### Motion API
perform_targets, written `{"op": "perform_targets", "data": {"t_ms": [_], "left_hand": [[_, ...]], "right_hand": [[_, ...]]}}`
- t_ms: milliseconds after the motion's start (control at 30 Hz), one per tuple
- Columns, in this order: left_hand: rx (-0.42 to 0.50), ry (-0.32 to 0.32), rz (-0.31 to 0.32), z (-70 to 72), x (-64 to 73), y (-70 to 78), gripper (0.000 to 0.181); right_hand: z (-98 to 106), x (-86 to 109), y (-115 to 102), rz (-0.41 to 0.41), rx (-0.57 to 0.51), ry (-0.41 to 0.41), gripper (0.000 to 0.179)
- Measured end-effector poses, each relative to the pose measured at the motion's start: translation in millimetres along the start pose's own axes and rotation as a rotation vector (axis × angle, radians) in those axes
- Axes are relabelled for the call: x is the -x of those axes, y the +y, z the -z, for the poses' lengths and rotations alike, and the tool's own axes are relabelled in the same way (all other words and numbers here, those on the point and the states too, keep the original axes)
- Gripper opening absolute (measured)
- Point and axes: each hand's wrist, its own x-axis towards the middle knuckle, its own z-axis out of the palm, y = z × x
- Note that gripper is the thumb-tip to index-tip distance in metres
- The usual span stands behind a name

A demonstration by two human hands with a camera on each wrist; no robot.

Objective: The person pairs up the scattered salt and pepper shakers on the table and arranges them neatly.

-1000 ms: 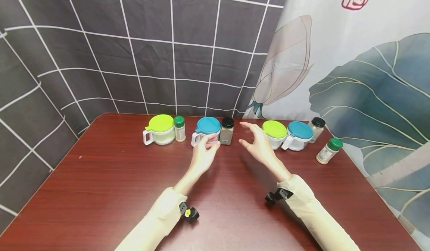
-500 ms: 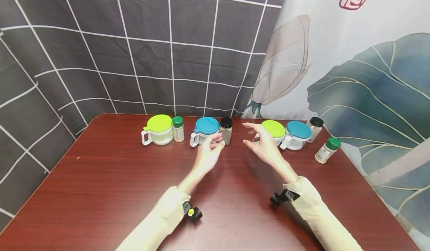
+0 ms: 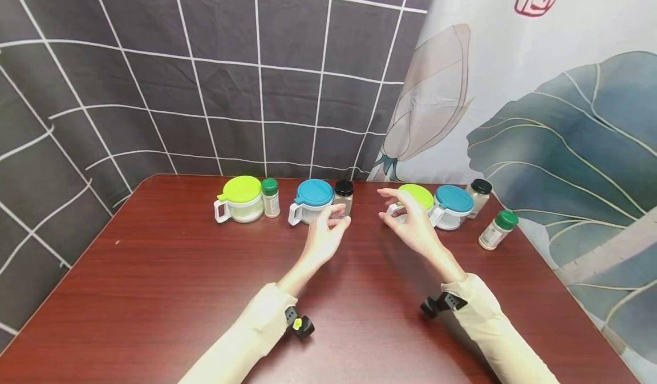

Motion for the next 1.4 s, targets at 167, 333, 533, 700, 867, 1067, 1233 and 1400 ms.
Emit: {"op": "perform_targets", "data": {"t_ms": [167, 333, 533, 700, 867, 1067, 1233, 1400], "left_hand": [[0.0, -0.014, 0.008, -4.7, -0.8, 0.6, 0.036], [-0.008, -0.04, 0.01, -9.9, -3.5, 1.3, 0.036], [0.008, -0.083, 0.004, -17.6, -9.8, 5.4, 0.037], [-0.005, -0.099, 0.007, -24.3, -14.2, 7.7, 0.039], [-0.016, -0.116, 0.012, -32.4, -16.5, 8.8, 0.038], [0.012, -0.132, 0.009, -40.4, -20.4, 8.3, 0.037], [0.022, -0.138, -0.003, -45.0, -24.4, 7.9, 0.036], [0.019, -0.148, 0.008, -50.7, -28.2, 6.0, 0.034]], "right_hand": [[7.5, 2.2, 2.5, 0.026, 0.009, 0.005, 0.05], [15.4, 2.9, 8.5, -0.003, 0.026, -0.031, 0.054], [22.6, 4.9, 14.5, 0.011, 0.042, -0.004, 0.055], [29.2, 3.4, 14.8, 0.024, 0.069, 0.019, 0.053], [37.9, 2.4, 14.4, 0.023, 0.098, 0.037, 0.053], [47.6, 4.4, 18.5, 0.013, 0.116, 0.034, 0.055], [53.2, 6.7, 23.2, 0.007, 0.123, 0.041, 0.056], [57.4, 8.9, 27.0, -0.006, 0.147, 0.052, 0.056]]}}
